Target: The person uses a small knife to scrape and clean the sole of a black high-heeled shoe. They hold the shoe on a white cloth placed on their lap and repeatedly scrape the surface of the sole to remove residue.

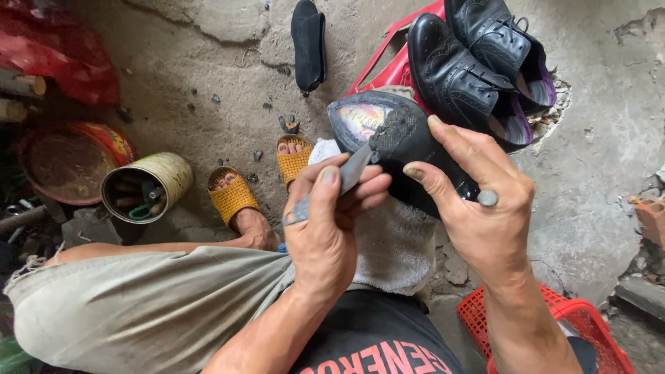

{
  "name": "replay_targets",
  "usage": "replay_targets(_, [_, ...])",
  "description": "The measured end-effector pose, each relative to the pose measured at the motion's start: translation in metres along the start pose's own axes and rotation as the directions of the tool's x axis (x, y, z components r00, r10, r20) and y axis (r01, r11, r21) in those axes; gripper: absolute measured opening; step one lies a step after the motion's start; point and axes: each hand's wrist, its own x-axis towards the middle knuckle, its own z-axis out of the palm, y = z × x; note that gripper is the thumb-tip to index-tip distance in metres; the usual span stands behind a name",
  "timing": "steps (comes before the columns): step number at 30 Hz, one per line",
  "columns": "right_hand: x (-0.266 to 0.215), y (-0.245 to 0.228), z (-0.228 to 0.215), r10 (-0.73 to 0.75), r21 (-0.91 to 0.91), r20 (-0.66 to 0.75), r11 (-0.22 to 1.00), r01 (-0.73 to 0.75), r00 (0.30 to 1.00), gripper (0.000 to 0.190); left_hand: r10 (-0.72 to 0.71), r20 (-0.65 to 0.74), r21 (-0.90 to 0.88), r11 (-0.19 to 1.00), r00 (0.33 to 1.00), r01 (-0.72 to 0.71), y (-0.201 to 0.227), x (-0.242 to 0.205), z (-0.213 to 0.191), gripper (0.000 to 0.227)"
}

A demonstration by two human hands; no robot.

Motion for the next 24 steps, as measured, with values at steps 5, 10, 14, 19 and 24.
replay_targets(5, [0.001,-0.001,-0.001,0.014,0.008,0.020,1.000,-0.015,1.000,0.044,0.006,0.023,0.028,1.000,1.000,-0.007,-0.001,0.001,-0.009,0.029])
replay_targets(10, [0.002,0.001,-0.001,0.001,0.008,0.021,1.000,-0.001,1.000,0.043,0.000,0.077,0.043,0.999,0.997,-0.003,-0.002,0.005,-0.003,0.029])
replay_targets(14, [0.004,0.006,-0.002,-0.007,0.011,0.013,1.000,0.007,1.000,0.044,0.043,0.088,0.123,0.991,0.995,-0.053,-0.001,0.005,-0.002,0.030])
replay_targets(19, [0.005,0.009,-0.002,-0.041,0.000,0.011,0.999,0.041,0.999,0.046,0.191,0.210,0.275,0.929,0.959,-0.246,0.005,0.004,0.001,0.027])
replay_targets(24, [0.003,0.009,-0.003,-0.026,0.003,0.024,1.000,0.026,0.999,0.046,0.373,0.484,0.389,0.718,0.792,-0.577,0.005,0.006,-0.012,0.023])
